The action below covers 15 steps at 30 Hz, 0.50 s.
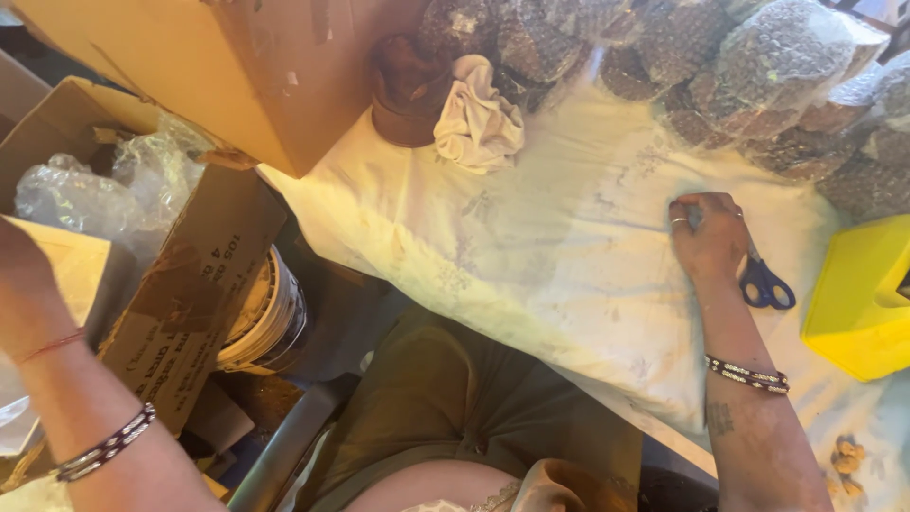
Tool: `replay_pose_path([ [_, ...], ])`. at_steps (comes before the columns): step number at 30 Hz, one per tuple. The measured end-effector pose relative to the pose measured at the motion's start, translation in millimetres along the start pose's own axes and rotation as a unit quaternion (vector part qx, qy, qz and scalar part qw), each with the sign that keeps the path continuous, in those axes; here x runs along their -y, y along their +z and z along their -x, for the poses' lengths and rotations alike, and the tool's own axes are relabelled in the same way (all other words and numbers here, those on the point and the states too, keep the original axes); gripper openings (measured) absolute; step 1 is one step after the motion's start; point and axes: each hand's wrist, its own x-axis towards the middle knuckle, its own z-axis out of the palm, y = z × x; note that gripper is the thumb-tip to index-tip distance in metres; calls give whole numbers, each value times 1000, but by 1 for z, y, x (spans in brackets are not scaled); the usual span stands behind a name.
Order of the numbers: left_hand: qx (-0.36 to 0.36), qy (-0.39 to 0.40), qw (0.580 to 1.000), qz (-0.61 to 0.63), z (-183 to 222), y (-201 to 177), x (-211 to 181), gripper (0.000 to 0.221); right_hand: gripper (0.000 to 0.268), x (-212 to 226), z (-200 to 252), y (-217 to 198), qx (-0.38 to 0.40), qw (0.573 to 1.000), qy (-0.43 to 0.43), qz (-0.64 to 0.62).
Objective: Packing small items into bubble wrap and sealing them, then cleaning a finished product with a cloth.
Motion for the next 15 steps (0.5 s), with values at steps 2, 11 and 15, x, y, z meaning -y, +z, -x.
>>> replay_pose_path([
  [2, -82, -120, 989, 7, 17, -68, -108, 35, 14, 0, -1, 1, 0, 1000, 4, -3],
  [11, -87, 177, 970, 143, 9, -141, -325, 9, 14, 1, -2, 0, 1, 1000, 19, -15],
  [15, -54, 131, 986, 90, 10, -117, -313, 18, 14, 0, -3, 0, 6, 1000, 26, -16],
])
